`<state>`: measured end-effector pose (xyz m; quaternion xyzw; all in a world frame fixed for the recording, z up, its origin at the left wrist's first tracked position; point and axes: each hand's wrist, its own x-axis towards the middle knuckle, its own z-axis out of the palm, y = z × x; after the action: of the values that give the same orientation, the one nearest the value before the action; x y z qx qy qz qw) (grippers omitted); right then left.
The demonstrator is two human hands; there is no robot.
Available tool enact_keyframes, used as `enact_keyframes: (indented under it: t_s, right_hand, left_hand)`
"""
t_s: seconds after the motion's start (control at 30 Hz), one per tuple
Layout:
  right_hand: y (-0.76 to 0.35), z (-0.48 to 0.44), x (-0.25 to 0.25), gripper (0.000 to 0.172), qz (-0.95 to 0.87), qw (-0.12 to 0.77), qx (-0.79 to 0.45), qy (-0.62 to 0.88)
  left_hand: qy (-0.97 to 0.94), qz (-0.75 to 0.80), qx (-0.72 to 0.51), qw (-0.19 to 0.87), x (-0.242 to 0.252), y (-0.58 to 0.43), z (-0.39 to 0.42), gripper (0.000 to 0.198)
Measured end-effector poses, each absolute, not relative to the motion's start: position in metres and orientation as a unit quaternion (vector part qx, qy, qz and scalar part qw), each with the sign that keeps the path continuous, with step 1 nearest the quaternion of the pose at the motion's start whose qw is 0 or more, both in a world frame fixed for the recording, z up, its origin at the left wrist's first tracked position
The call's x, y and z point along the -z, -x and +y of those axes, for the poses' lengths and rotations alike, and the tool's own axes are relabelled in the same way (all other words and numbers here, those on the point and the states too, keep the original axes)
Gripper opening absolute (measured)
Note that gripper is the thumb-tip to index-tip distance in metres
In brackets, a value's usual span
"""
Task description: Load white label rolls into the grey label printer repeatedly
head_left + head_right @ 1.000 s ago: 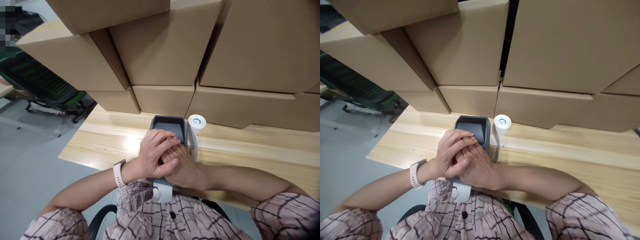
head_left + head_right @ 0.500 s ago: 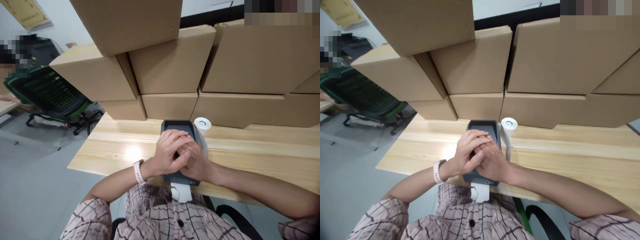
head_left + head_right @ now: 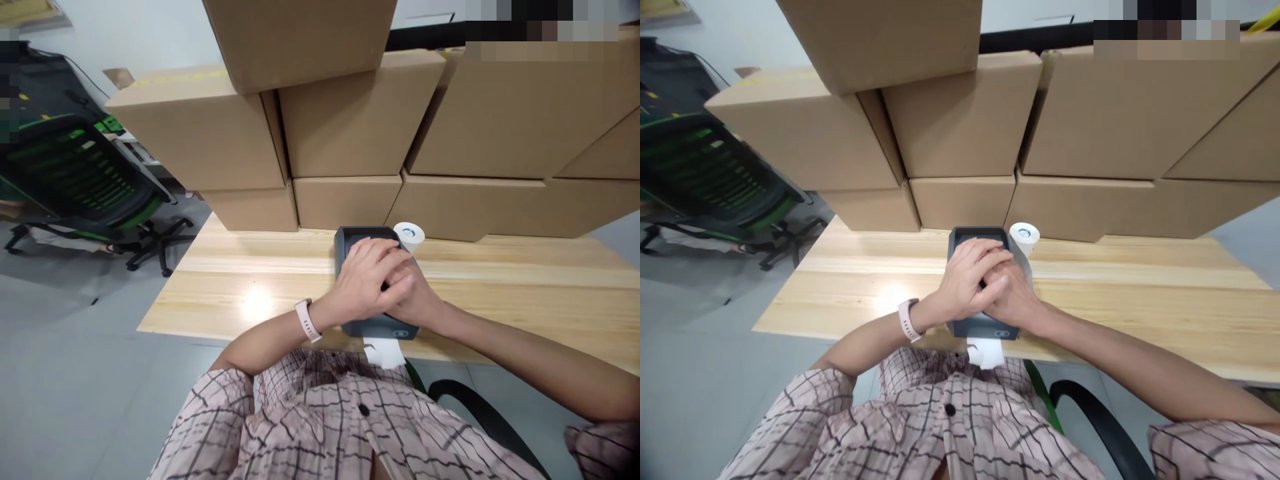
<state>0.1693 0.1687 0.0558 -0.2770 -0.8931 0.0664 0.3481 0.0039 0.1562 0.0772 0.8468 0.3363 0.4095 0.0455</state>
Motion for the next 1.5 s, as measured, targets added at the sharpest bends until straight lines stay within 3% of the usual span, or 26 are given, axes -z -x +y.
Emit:
enact_keyframes:
  t_s: [0.17, 0.27, 0.37, 0.5, 0.63, 0.8, 0.93, 1.13, 1.3, 1.4, 1.5]
  right_hand:
    - [-0.175, 0.165, -0.057, 0.035, -0.816, 0.434, -0.122, 0.361]
    - [-0.185, 0.15, -0.04, 0.042, -0.744, 0.497, -0.185, 0.406]
    - [-0.193, 0.131, -0.022, 0.049, -0.722, 0.507, -0.223, 0.415]
    - [-0.196, 0.119, -0.016, 0.048, -0.729, 0.497, -0.2, 0.427]
    - [-0.195, 0.117, -0.025, 0.042, -0.735, 0.5, -0.154, 0.43]
    - [-0.198, 0.113, -0.039, 0.034, -0.795, 0.457, -0.045, 0.396]
    - [-0.199, 0.114, -0.049, 0.035, -0.846, 0.396, -0.02, 0.357]
    - [-0.193, 0.117, -0.055, 0.032, -0.871, 0.346, -0.058, 0.344]
    - [-0.204, 0.102, -0.041, 0.036, -0.79, 0.451, -0.125, 0.396]
    - [-0.216, 0.094, -0.03, 0.048, -0.722, 0.526, -0.172, 0.415]
    - [-0.219, 0.099, -0.026, 0.065, -0.72, 0.537, -0.2, 0.392]
  left_hand:
    - [-0.789, 0.387, -0.474, 0.051, -0.069, 0.01, 0.138, 0.046]
    - [-0.715, 0.42, -0.558, -0.004, -0.03, 0.021, 0.09, 0.043]
    - [-0.723, 0.404, -0.557, -0.062, 0.019, 0.025, 0.039, 0.054]
    - [-0.775, 0.433, -0.46, -0.017, 0.058, 0.016, 0.019, 0.04]
    - [-0.768, 0.444, -0.46, -0.044, 0.052, 0.007, 0.037, 0.011]
    - [-0.763, 0.42, -0.472, -0.137, 0.042, 0.006, 0.038, 0.017]
    - [-0.766, 0.41, -0.483, -0.111, 0.04, 0.008, 0.031, 0.012]
    - [-0.705, 0.395, -0.582, -0.089, 0.013, 0.015, 0.044, 0.049]
    - [-0.638, 0.51, -0.57, 0.088, 0.008, 0.022, 0.055, 0.054]
    - [-0.628, 0.512, -0.563, 0.162, 0.012, 0.024, 0.059, 0.055]
    - [-0.619, 0.502, -0.577, 0.179, 0.007, 0.029, 0.077, 0.055]
